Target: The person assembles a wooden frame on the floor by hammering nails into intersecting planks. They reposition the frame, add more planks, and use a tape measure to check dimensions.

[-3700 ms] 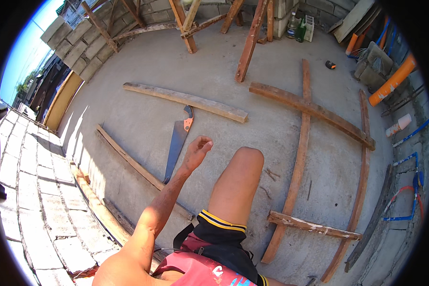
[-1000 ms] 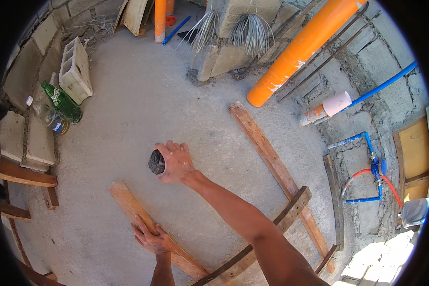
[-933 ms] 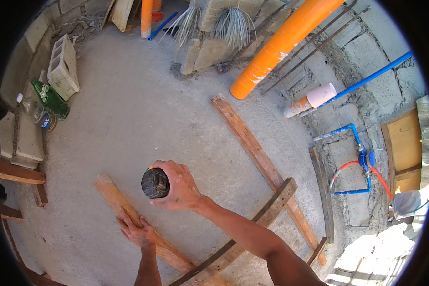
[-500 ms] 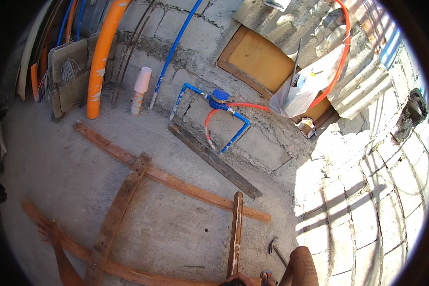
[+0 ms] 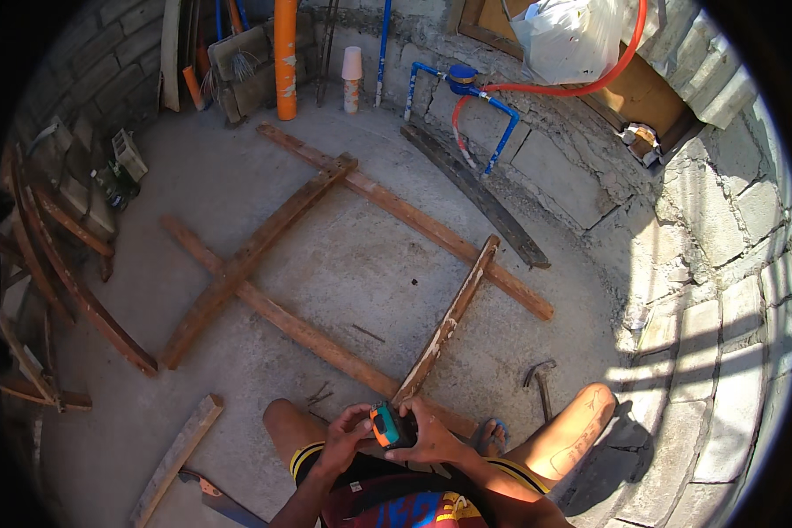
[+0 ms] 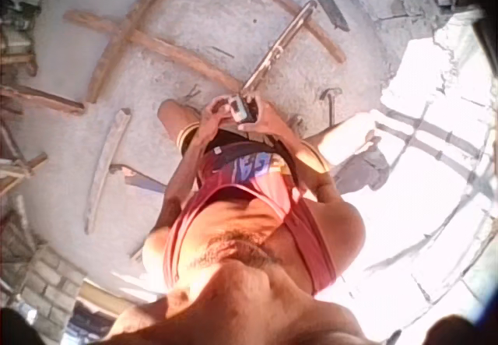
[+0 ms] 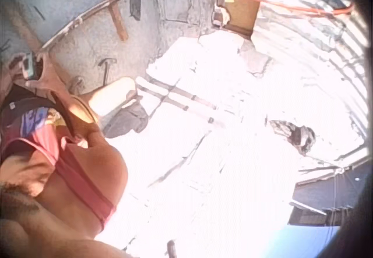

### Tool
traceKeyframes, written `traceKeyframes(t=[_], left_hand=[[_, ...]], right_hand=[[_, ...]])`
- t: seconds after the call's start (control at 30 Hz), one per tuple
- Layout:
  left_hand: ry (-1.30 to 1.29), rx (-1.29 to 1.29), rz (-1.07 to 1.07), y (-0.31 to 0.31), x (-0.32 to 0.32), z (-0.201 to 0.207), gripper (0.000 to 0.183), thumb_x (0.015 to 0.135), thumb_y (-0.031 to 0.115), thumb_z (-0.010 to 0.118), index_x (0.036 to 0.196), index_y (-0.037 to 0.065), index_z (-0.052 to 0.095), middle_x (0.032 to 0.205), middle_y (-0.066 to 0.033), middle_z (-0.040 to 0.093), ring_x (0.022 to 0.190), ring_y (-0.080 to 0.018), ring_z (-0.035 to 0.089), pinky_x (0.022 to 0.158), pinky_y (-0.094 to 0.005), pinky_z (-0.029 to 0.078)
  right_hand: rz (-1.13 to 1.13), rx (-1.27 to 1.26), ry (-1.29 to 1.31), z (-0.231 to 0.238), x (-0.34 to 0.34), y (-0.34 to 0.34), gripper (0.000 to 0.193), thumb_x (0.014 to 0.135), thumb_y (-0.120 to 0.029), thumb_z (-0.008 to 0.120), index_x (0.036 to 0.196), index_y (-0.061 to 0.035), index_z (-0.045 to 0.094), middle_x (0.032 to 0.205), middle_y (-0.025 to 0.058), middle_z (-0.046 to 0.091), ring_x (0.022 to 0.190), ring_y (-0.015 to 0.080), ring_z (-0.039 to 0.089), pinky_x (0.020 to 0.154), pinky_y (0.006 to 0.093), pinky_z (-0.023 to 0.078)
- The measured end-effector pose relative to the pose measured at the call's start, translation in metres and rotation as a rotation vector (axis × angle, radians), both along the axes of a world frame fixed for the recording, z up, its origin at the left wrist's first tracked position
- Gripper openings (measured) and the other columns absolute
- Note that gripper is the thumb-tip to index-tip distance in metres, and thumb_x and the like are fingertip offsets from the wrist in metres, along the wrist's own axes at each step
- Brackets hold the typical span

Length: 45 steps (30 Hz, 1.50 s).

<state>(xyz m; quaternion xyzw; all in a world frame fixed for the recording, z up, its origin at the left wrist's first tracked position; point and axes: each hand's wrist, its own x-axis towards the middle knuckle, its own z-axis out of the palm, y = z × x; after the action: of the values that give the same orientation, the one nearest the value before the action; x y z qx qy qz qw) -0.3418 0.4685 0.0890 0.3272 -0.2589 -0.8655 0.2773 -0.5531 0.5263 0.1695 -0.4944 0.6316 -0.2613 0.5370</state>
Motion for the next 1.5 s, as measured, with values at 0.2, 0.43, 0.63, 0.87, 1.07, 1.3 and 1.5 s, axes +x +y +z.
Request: traceKeyframes(t=[0.2,0.43,0.63,0.87,1.07,1.3,1.5], left_hand=[[-0.184,0.067,-0.366,0.019,-0.014,0.006,0.056,0.090,0.012,0.074,0.139,0.006,0.047,0.124,-0.0053,0.061,0.109,-0.0165,0.062,0.093,-0.0321,0.053],[-0.122,-0.074,-0.425,0.020,-0.017,0.005,0.026,0.084,-0.001,0.077,0.101,0.007,0.059,0.097,-0.0012,0.063,0.093,-0.0102,0.061,0.086,-0.0250,0.052],[-0.265,0.052,0.009,-0.101,0.027,0.038,0.030,0.085,-0.008,0.069,0.105,0.009,0.054,0.094,-0.0040,0.064,0.090,-0.0211,0.067,0.083,-0.0390,0.058],[-0.373,0.047,0.777,-0.333,0.110,-0.041,0.023,0.087,0.005,0.073,0.106,0.011,0.062,0.088,-0.0026,0.068,0.082,-0.0174,0.068,0.071,-0.0341,0.055],[-0.476,0.220,0.654,-0.346,0.080,-0.159,0.029,0.086,0.006,0.075,0.112,0.005,0.061,0.092,-0.0059,0.066,0.080,-0.0174,0.066,0.075,-0.0396,0.056],[-0.715,0.114,0.655,-0.317,0.085,-0.196,0.009,0.087,0.006,0.072,0.093,0.005,0.065,0.074,-0.0053,0.064,0.056,-0.0139,0.061,0.052,-0.0312,0.052],[-0.835,-0.104,0.405,-0.299,0.090,-0.219,0.019,0.085,0.013,0.073,0.101,0.007,0.066,0.080,-0.0040,0.068,0.063,-0.0139,0.063,0.047,-0.0241,0.043]], right_hand=[[0.295,-0.163,0.028,-0.002,-0.039,0.040,0.110,0.067,-0.038,0.088,0.151,-0.0057,0.025,0.135,0.0228,0.048,0.127,0.0375,0.050,0.108,0.0438,0.039],[0.009,0.044,-0.390,-0.025,-0.006,0.077,0.097,0.075,-0.044,0.079,0.150,-0.0037,0.033,0.139,0.0192,0.047,0.130,0.0290,0.046,0.109,0.0373,0.035],[-0.064,0.369,-0.209,-0.047,-0.017,0.070,0.054,0.081,-0.040,0.073,0.121,-0.0037,0.063,0.109,0.0124,0.063,0.106,0.0229,0.057,0.089,0.0333,0.044],[-0.025,0.722,-0.054,-0.076,-0.082,0.127,0.034,0.088,-0.038,0.065,0.098,-0.0057,0.072,0.097,0.0112,0.069,0.101,0.0235,0.061,0.087,0.0343,0.045],[-0.038,0.545,0.129,-0.108,-0.090,0.129,0.029,0.087,-0.031,0.064,0.093,-0.0068,0.077,0.091,0.0093,0.075,0.093,0.0257,0.068,0.095,0.0320,0.046],[0.009,0.367,0.095,-0.178,-0.064,0.049,0.026,0.084,-0.027,0.064,0.088,-0.0031,0.075,0.079,0.0103,0.072,0.079,0.0205,0.069,0.077,0.0330,0.053],[-0.115,0.428,0.324,-0.183,-0.066,0.033,0.030,0.090,-0.032,0.063,0.085,-0.0051,0.075,0.072,0.0104,0.068,0.071,0.0177,0.065,0.072,0.0336,0.052]])
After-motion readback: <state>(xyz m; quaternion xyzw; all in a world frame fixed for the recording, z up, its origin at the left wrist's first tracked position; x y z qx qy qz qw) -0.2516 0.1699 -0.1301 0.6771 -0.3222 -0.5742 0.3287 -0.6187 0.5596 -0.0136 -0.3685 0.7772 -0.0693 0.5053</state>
